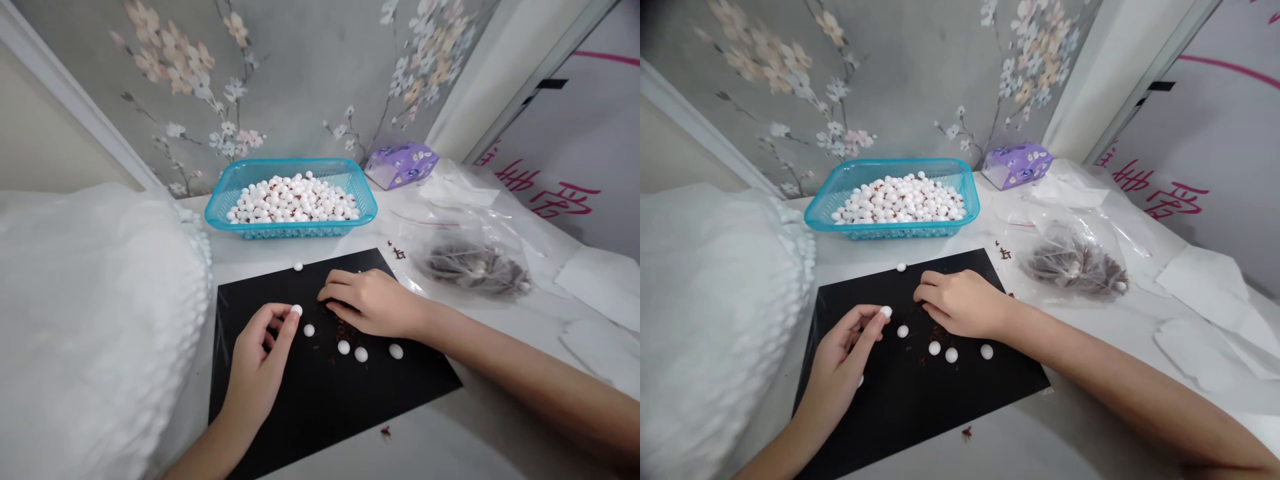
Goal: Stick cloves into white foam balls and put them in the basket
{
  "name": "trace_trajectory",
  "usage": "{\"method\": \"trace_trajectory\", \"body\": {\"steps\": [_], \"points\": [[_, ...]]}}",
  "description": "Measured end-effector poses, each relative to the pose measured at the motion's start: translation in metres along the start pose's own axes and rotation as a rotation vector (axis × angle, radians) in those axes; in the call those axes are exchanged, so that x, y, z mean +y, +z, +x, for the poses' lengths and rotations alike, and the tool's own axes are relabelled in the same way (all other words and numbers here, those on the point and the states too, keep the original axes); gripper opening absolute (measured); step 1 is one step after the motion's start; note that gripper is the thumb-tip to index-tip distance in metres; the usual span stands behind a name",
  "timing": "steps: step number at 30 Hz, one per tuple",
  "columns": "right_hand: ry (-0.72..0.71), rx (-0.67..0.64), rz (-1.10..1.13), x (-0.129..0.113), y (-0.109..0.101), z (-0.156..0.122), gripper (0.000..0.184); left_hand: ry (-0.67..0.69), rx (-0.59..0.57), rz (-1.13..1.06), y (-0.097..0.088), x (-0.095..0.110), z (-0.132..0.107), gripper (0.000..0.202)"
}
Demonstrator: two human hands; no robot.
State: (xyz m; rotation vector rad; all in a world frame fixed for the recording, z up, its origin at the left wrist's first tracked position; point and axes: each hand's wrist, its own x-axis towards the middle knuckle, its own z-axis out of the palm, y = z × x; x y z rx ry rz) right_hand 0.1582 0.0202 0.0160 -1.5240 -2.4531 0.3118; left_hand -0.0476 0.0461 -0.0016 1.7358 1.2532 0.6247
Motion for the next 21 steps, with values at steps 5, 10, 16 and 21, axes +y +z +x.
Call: {"method": "trace_trajectory", "body": {"steps": [5,10,16,21], "points": [[-0.034,-0.048,0.006,0.000,0.001,0.001,0.021,-0.004,0.000,-0.005,-0.001,0.000,-0.002,0.030],[-0.021,0.033,0.036,-0.001,0.003,0.002,0.020,0.022,0.008,-0.004,0.001,0.001,0.000,0.026],[0.023,0.404,0.135,-0.011,0.005,0.000,0.015,0.100,-0.010,0.009,0.001,0.001,0.000,0.018],[-0.038,0.445,0.077,-0.018,0.010,-0.001,0.016,0.136,-0.058,-0.010,0.000,0.000,-0.001,0.016]]}}
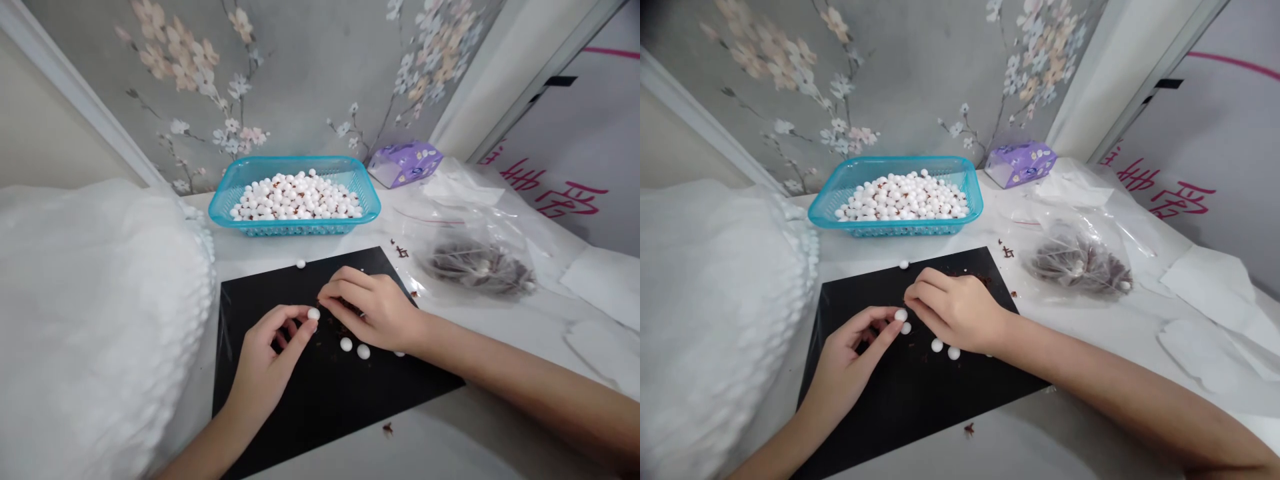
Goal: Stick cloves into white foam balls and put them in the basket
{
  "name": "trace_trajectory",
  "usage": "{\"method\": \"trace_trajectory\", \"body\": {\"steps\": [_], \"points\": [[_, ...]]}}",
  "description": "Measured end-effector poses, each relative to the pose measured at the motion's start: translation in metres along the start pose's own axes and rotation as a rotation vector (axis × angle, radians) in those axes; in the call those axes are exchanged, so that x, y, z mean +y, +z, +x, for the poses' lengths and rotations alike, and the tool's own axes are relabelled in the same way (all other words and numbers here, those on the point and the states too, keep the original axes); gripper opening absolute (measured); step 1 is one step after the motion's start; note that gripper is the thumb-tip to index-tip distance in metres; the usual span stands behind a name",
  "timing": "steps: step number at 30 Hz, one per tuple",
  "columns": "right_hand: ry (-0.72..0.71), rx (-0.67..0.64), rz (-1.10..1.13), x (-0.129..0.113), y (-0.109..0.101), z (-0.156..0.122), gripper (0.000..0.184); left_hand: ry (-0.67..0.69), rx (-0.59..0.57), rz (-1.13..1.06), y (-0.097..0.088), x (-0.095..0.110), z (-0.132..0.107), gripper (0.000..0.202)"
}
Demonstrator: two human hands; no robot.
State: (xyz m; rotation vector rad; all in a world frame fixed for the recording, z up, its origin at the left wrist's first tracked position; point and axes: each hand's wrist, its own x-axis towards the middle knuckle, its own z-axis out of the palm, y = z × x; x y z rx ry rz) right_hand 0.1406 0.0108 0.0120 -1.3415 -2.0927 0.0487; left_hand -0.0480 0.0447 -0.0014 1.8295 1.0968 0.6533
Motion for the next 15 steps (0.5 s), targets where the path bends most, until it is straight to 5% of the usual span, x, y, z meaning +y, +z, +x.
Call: {"method": "trace_trajectory", "body": {"steps": [15], "points": [[-0.193,-0.084,-0.113,0.0036,0.0067,-0.0057,0.022,0.027,-0.045,-0.034,-0.0001,-0.0002,0.0003,0.015]]}}
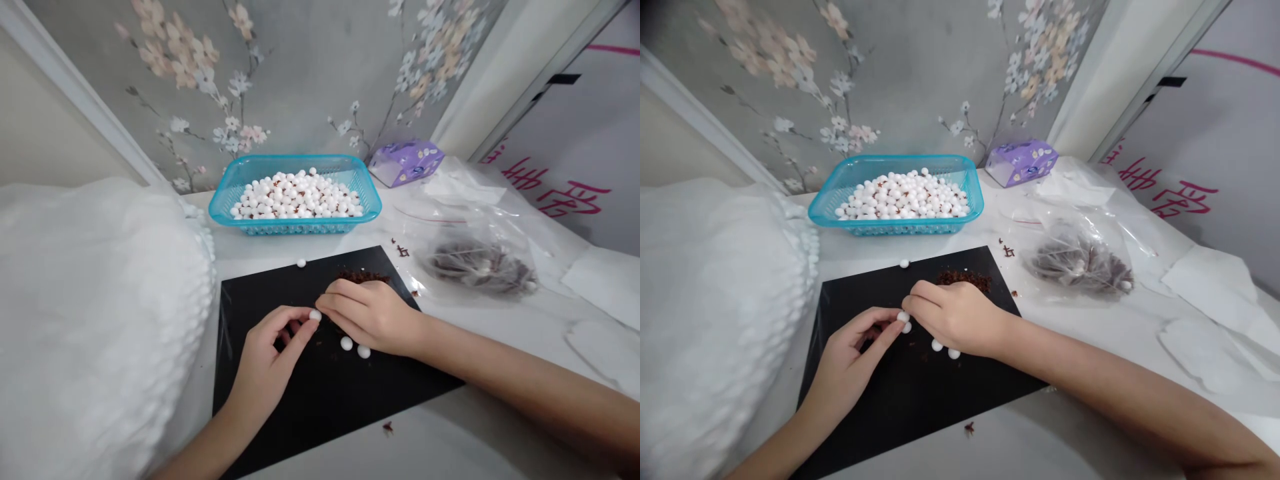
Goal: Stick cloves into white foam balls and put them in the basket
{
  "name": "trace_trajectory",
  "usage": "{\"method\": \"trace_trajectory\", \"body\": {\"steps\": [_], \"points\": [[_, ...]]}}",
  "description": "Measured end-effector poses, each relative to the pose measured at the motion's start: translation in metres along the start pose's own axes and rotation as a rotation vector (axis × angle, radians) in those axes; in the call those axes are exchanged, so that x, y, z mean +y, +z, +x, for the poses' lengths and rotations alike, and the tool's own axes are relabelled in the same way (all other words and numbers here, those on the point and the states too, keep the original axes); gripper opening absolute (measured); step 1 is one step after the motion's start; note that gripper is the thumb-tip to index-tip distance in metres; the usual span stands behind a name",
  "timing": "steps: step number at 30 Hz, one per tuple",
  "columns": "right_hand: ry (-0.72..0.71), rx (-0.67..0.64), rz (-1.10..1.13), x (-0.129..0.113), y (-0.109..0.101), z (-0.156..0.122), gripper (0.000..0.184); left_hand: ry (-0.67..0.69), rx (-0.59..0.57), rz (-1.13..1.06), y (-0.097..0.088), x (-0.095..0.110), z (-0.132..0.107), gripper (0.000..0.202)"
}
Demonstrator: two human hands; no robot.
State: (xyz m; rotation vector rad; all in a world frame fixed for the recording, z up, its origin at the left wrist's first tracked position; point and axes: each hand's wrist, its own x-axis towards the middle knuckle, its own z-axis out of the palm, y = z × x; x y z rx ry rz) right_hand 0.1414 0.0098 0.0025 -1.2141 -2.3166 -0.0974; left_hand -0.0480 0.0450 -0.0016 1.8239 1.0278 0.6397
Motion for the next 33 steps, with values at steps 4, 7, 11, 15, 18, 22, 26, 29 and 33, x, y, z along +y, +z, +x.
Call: {"method": "trace_trajectory", "body": {"steps": [4,7,11,15,18,22,26,29,33], "points": [[-0.012,-0.028,0.032,0.0004,-0.0009,0.0001,0.023,0.024,-0.018,-0.008,0.0004,-0.0009,0.0002,0.012],[-0.008,-0.027,0.091,0.0005,-0.0040,0.0000,0.020,0.048,-0.029,-0.008,0.0001,-0.0021,0.0002,0.010],[0.001,-0.052,0.155,0.0017,-0.0071,0.0005,0.018,0.051,-0.034,0.001,-0.0004,-0.0033,0.0001,0.011],[-0.026,-0.074,0.084,0.0029,-0.0067,0.0018,0.020,0.047,-0.048,0.006,-0.0007,-0.0022,0.0007,0.012],[-0.035,-0.098,0.061,0.0029,-0.0069,0.0025,0.022,0.039,-0.054,0.003,-0.0008,-0.0008,0.0011,0.012],[-0.031,-0.127,0.055,0.0021,-0.0081,0.0028,0.026,0.034,-0.066,0.002,-0.0007,-0.0007,0.0014,0.012],[-0.046,-0.119,0.047,0.0015,-0.0065,0.0016,0.025,0.034,-0.069,-0.007,0.0000,-0.0022,0.0016,0.011],[-0.057,-0.137,0.039,0.0013,-0.0036,-0.0002,0.026,0.037,-0.071,-0.016,0.0002,-0.0035,0.0016,0.011],[-0.076,-0.183,0.035,0.0016,-0.0009,-0.0010,0.028,0.033,-0.070,-0.022,0.0003,-0.0056,0.0012,0.011]]}}
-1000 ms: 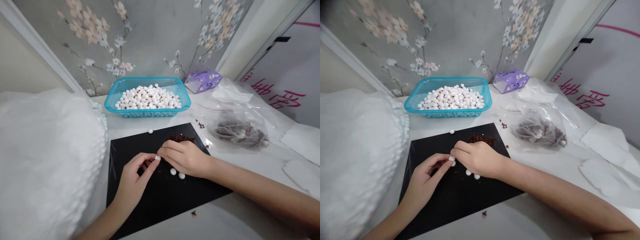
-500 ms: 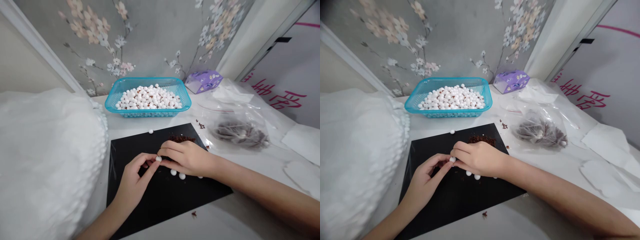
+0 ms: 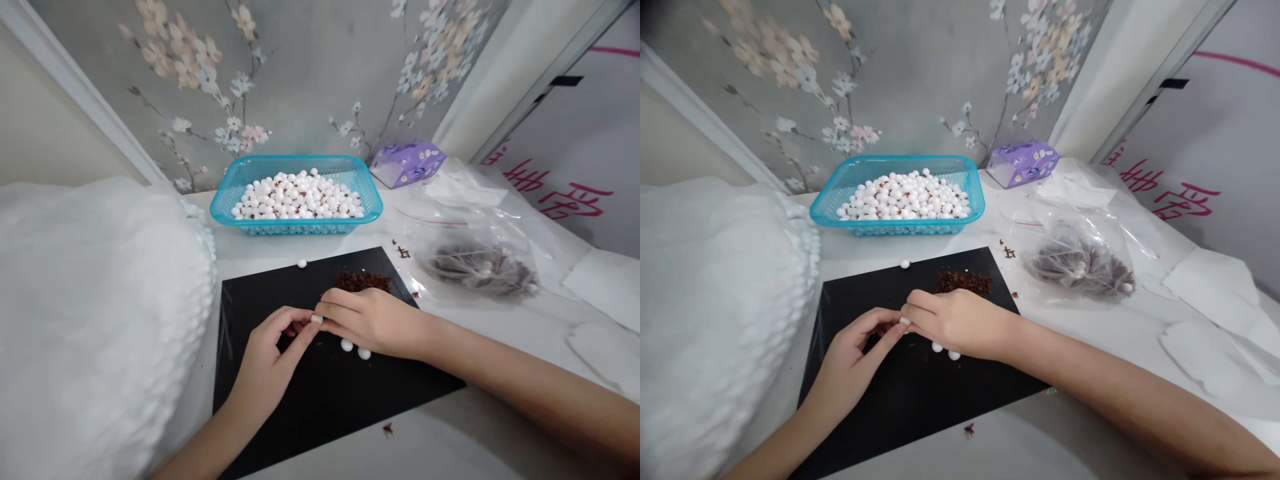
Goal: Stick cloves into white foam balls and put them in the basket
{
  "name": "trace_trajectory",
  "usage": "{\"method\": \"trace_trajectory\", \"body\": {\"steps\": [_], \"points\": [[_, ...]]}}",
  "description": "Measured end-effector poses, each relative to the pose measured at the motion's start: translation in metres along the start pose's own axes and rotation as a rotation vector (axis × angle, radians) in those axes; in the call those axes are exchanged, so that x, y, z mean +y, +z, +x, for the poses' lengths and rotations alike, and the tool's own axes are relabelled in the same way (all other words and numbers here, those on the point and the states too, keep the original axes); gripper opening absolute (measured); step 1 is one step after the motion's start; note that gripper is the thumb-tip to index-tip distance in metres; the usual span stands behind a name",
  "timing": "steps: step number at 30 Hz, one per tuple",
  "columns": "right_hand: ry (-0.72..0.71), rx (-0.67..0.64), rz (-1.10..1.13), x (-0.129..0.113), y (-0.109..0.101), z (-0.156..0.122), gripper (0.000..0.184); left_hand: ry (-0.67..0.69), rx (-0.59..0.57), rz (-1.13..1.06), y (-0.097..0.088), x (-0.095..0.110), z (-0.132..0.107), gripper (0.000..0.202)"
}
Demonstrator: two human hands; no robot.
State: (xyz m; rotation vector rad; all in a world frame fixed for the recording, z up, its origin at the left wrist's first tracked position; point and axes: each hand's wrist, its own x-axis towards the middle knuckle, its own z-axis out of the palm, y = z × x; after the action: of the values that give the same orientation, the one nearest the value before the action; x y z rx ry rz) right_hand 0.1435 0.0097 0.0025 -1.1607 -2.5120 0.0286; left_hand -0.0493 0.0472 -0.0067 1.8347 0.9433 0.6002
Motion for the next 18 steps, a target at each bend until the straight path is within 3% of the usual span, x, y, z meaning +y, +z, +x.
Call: {"method": "trace_trajectory", "body": {"steps": [6,11,14,18], "points": [[0.084,0.045,0.080,0.0017,-0.0034,0.0038,0.021,-0.034,0.053,-0.079,0.0018,0.0009,0.0011,0.012],[0.219,0.064,0.122,0.0014,-0.0087,0.0041,0.028,-0.142,0.213,-0.214,0.0003,0.0032,0.0029,0.016],[0.209,-0.002,0.146,-0.0010,-0.0080,0.0048,0.023,-0.176,0.272,-0.308,-0.0017,0.0008,0.0014,0.017],[0.196,-0.107,0.158,-0.0040,-0.0030,0.0095,0.021,-0.179,0.233,-0.505,-0.0029,-0.0021,-0.0009,0.016]]}}
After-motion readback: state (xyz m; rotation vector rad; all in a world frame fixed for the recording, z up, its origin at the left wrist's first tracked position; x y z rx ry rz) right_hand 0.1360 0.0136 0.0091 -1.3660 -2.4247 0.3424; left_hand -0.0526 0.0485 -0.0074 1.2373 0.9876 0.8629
